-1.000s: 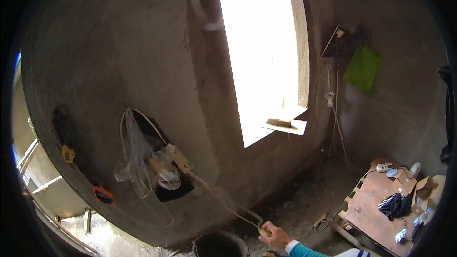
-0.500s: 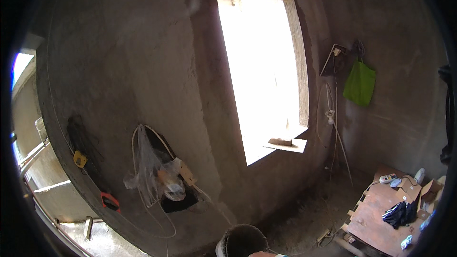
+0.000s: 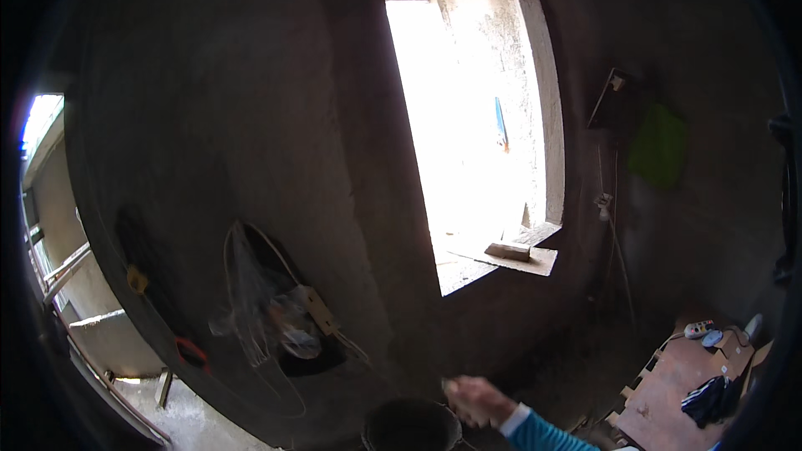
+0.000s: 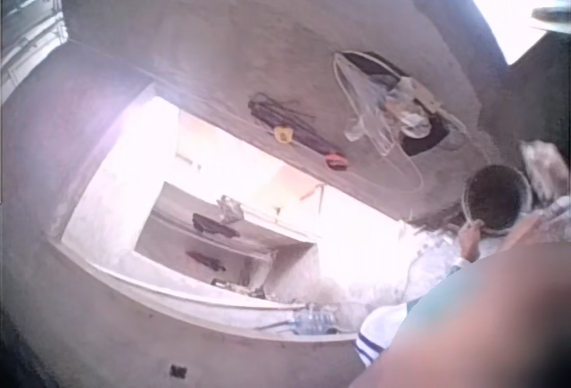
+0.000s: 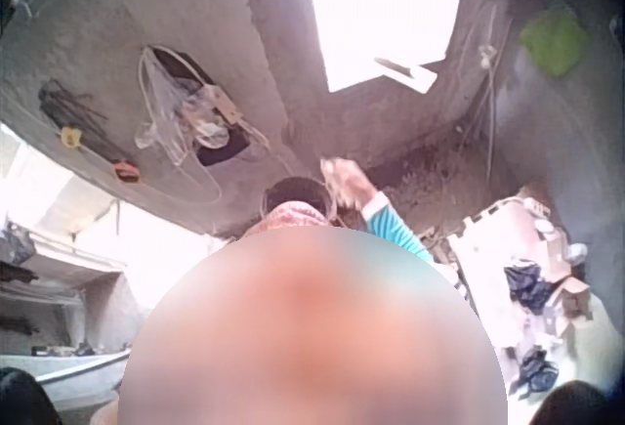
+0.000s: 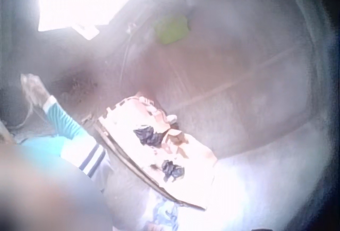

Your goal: The person scoops plaster from a bucket with a trowel and applies it to a wall around a window opening. They smooth the surface with a trowel and a wooden float, repeatedly adding material and leveling the wall.

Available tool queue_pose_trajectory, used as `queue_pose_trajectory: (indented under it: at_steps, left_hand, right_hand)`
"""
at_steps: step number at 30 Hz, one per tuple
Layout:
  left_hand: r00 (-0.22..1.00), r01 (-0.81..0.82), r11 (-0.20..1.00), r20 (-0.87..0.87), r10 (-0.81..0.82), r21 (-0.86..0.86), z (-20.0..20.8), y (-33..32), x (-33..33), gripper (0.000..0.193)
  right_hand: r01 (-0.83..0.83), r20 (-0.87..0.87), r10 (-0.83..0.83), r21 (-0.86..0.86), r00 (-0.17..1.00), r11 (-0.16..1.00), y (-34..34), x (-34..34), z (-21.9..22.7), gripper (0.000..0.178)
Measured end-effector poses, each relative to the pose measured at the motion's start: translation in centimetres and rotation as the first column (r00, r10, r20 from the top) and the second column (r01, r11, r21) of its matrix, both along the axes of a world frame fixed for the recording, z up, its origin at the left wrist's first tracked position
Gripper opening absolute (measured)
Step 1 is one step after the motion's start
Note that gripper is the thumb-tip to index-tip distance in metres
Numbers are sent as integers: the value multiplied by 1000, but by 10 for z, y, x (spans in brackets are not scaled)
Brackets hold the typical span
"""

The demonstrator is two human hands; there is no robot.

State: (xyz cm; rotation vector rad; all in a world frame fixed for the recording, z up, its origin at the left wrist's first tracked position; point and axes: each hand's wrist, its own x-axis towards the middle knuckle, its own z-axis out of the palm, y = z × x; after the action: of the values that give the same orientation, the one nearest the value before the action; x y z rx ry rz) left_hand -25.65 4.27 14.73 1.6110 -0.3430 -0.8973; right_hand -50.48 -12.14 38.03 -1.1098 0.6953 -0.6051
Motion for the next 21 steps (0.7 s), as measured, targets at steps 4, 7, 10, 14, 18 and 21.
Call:
queue_pose_trajectory:
  at_steps: [4,7,10,14,18,21]
  left_hand:
    - [978,-20,994,211,-4,112,-45,5,13,17]
    - [887,-30,987,459,-46,157,-76,9,27,19]
    - [896,-170,964,439,66,202,-89,15,24,23]
    - [904,-409,870,256,343,276,-63,40,7,31]
    - [862,-506,820,147,484,268,-30,65,-3,24]
    - [878,-467,851,10,479,241,-34,94,-2,22]
  right_hand:
    - [233,116,-402,-938,908,256,-112,10,120,29]
    - [373,491,-466,-869,736,-326,-182,27,258,39]
    - [276,866,-280,-412,414,-869,-232,45,411,41]
    - [658,970,-14,-175,242,-733,-280,83,565,37]
    - [295,598,-708,-801,375,-520,-320,130,572,72]
    - [48,255,-682,-950,685,-308,-285,137,385,60]
